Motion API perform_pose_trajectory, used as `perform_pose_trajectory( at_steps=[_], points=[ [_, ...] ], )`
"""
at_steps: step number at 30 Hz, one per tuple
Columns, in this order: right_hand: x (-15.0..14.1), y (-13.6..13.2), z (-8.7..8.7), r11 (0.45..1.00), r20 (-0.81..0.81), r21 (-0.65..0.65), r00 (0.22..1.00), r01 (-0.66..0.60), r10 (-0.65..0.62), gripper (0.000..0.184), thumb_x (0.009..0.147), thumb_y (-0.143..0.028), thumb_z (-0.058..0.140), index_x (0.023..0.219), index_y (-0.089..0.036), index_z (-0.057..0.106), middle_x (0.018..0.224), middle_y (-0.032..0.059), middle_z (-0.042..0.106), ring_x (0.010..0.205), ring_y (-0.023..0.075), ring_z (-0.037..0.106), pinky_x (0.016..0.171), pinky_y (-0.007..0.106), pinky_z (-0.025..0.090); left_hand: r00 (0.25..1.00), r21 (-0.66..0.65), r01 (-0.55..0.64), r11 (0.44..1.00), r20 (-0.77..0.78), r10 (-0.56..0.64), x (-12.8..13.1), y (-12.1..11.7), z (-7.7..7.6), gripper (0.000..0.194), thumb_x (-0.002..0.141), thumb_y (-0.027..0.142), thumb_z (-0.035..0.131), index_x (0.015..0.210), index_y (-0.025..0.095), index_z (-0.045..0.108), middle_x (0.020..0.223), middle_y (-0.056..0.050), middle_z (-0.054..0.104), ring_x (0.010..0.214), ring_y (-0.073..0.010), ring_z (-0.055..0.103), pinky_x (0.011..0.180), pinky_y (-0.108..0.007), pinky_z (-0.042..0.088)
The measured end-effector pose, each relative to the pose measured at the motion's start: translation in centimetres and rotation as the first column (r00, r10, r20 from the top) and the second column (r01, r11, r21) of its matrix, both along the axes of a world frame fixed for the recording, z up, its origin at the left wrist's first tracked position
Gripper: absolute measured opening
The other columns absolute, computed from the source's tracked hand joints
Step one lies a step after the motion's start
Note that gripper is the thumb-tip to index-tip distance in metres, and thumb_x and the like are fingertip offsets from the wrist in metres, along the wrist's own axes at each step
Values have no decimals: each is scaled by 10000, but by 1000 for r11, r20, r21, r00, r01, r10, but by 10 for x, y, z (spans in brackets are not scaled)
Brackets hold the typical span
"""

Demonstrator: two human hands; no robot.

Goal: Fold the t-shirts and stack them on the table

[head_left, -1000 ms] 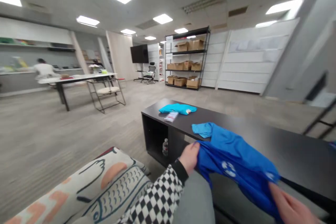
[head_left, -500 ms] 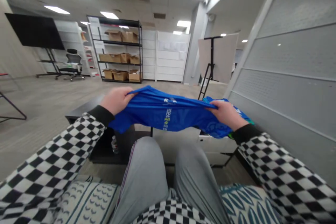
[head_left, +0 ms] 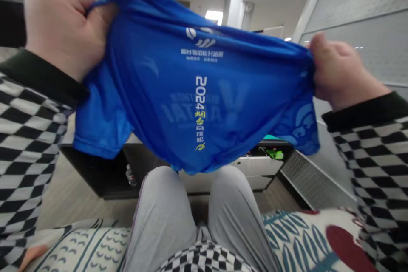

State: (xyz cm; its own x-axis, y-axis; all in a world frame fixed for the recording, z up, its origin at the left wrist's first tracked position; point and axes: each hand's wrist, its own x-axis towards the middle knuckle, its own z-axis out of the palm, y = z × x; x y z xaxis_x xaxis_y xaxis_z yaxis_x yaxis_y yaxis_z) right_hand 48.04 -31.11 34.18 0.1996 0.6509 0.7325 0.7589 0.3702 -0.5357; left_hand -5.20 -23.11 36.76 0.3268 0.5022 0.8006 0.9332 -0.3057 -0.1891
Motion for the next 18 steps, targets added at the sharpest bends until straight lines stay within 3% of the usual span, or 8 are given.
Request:
perform_pose_trajectory(
  at_steps=[3,5,7,9,13,16,18],
  points=[
    [0,46,-28,987,-33,-139,997,-76,72,505,1112,-718,627,964,-247,738,763,24,604,609,145,464,617,347,430,992,-16,68,998,107,-66,21,60,-28,1032,1089,780,130,1154,-65,719,1189,-88,710,1298,-411,679,1072,-560,400],
    [3,87,-59,979,33,-194,997,-64,72,449,1146,-633,621,946,-240,701,734,-12,559,620,140,403,627,327,392,998,-149,47,988,42,-42,37,108,-55,952,1146,709,145,1167,-34,741,1155,-124,744,1287,-368,703,1097,-505,425],
    [8,132,-97,969,80,-245,996,-8,28,412,1191,-565,543,1012,-226,692,746,-17,588,648,152,419,646,328,392,1000,-250,15,968,-17,-20,51,155,-88,783,1166,668,273,1147,69,776,1132,-146,786,1210,-338,738,1053,-432,477],
    [15,175,-140,951,168,-301,986,75,-25,398,1195,-522,533,1013,-214,708,804,22,675,715,177,527,697,330,433,999,-344,-6,939,-50,-12,63,200,-127,634,1147,644,385,1103,160,792,1145,-158,814,1143,-332,755,978,-394,506],
    [21,250,-230,886,373,-391,923,248,-94,296,1171,-401,559,1009,-222,731,994,121,813,953,265,727,854,338,501,998,-546,-36,837,-60,4,84,276,-217,590,1120,668,415,1022,223,790,1136,-171,838,1065,-343,772,869,-387,509],
    [20,292,-286,787,447,-530,893,316,-57,332,1151,-516,579,1067,-242,748,1044,136,839,941,277,771,838,345,531,1000,-700,-29,714,-27,15,97,321,-286,513,1103,633,470,1000,241,785,1144,-167,847,1067,-334,771,848,-375,503],
    [21,317,-313,745,471,-559,879,363,-76,361,1129,-576,596,1092,-259,765,1072,133,847,949,283,785,820,351,547,999,-737,-21,675,11,42,102,346,-323,490,1087,632,500,962,242,770,1118,-164,845,1048,-334,763,827,-375,497]
  ],
)
